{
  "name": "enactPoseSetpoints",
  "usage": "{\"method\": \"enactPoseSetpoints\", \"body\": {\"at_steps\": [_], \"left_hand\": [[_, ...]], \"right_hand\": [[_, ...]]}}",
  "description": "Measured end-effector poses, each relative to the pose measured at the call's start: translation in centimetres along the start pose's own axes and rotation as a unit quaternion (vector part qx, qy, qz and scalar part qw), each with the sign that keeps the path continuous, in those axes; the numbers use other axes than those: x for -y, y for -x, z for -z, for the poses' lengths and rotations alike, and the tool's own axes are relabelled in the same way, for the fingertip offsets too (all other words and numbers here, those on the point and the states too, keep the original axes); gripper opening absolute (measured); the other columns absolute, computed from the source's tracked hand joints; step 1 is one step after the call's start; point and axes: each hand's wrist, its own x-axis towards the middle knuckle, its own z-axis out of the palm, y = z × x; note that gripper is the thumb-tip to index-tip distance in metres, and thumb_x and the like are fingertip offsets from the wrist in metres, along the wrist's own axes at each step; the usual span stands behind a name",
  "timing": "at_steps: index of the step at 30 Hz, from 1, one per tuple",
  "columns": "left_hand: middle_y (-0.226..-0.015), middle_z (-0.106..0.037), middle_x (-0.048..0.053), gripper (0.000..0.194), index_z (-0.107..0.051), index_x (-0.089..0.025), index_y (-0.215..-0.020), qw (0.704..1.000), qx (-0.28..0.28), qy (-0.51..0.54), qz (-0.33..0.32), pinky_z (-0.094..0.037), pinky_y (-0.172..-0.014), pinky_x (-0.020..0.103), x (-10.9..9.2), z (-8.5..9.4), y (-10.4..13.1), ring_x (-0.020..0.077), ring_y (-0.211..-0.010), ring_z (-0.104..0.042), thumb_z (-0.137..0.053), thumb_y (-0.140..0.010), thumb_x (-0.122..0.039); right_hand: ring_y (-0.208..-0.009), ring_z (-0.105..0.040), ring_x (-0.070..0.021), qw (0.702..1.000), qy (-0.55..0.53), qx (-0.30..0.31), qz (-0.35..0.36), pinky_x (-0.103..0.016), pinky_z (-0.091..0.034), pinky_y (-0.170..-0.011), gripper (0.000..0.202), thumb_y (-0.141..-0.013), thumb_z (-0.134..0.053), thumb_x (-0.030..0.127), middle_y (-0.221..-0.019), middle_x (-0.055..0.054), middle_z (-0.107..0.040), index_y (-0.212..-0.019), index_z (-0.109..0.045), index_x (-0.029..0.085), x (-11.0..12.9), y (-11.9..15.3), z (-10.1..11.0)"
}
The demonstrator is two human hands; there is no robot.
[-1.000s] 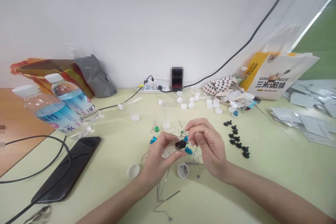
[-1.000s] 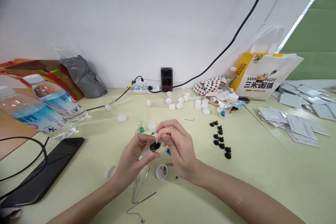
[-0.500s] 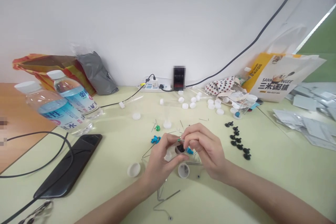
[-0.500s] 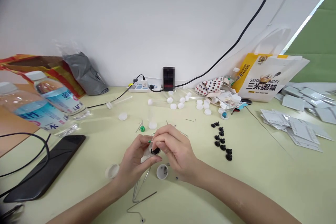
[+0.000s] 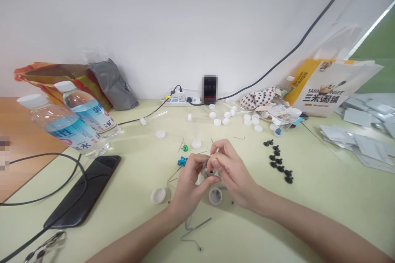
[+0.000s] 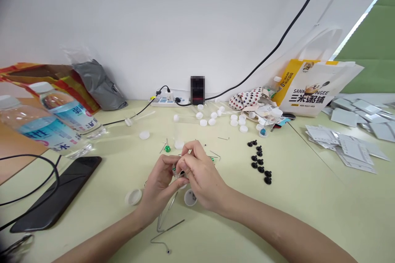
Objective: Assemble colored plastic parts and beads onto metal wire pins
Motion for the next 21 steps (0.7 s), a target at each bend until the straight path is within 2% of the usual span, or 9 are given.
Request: {"method": "enactPoseSetpoints", "body": {"at_steps": [3, 6, 10, 13, 18, 21], "left_hand": [[-0.091, -0.053, 0.002, 0.018, -0.047, -0.022, -0.094, 0.999, -0.017, 0.017, 0.02, -0.042, -0.077, 0.03, -0.2, 0.0, -0.3, 0.0155, -0.085, -0.051, -0.061, -0.082, -0.019], [-0.088, -0.052, 0.002, 0.018, -0.047, -0.022, -0.094, 0.999, -0.027, 0.032, 0.019, -0.042, -0.075, 0.028, -0.4, 0.1, -0.6, 0.0157, -0.085, -0.05, -0.061, -0.083, -0.019], [-0.091, -0.052, 0.003, 0.018, -0.048, -0.021, -0.094, 0.999, -0.018, 0.025, 0.012, -0.042, -0.077, 0.029, -0.4, 0.4, -0.5, 0.0162, -0.086, -0.049, -0.062, -0.082, -0.02], [-0.094, -0.053, 0.005, 0.021, -0.049, -0.021, -0.096, 1.0, -0.013, 0.012, 0.015, -0.042, -0.077, 0.03, -0.1, 0.6, -0.1, 0.0176, -0.088, -0.05, -0.064, -0.08, -0.021], [-0.093, -0.055, 0.005, 0.02, -0.053, -0.022, -0.098, 1.0, -0.003, 0.012, 0.024, -0.045, -0.076, 0.03, -0.4, 1.1, -0.1, 0.0185, -0.087, -0.054, -0.063, -0.081, -0.024], [-0.101, -0.058, 0.006, 0.02, -0.055, -0.025, -0.104, 0.999, 0.014, -0.006, 0.044, -0.047, -0.084, 0.036, -1.1, 1.9, 0.7, 0.0227, -0.1, -0.055, -0.058, -0.084, -0.024]], "right_hand": [[-0.082, -0.05, -0.0132, 0.999, 0.037, 0.028, 0.002, -0.032, -0.045, -0.078, 0.027, -0.096, -0.032, 0.026, -0.112, -0.006, -0.042, -0.092, -0.059, 0.02, 0.7, -0.4, 0.8], [-0.083, -0.049, -0.0143, 0.996, 0.079, 0.007, 0.046, -0.033, -0.044, -0.078, 0.023, -0.094, -0.037, 0.021, -0.114, -0.007, -0.043, -0.104, -0.058, 0.022, 1.1, -1.0, 2.0], [-0.086, -0.048, -0.0176, 0.985, 0.129, 0.033, 0.108, -0.033, -0.044, -0.074, 0.02, -0.091, -0.042, 0.014, -0.094, -0.006, -0.053, -0.093, -0.061, 0.021, 1.1, -1.5, 3.3], [-0.082, -0.049, -0.0165, 0.982, 0.134, 0.044, 0.127, -0.031, -0.044, -0.07, 0.02, -0.09, -0.043, 0.013, -0.087, -0.005, -0.056, -0.091, -0.062, 0.021, 1.2, -1.6, 3.5], [-0.077, -0.05, -0.0151, 0.98, 0.136, 0.076, 0.121, -0.029, -0.044, -0.066, 0.022, -0.09, -0.042, 0.015, -0.085, -0.005, -0.054, -0.087, -0.063, 0.022, 1.5, -1.7, 2.9], [-0.074, -0.05, -0.0137, 0.985, 0.12, 0.082, 0.088, -0.027, -0.044, -0.064, 0.021, -0.089, -0.044, 0.016, -0.084, -0.003, -0.05, -0.083, -0.063, 0.023, 1.2, -1.9, 2.6]]}}
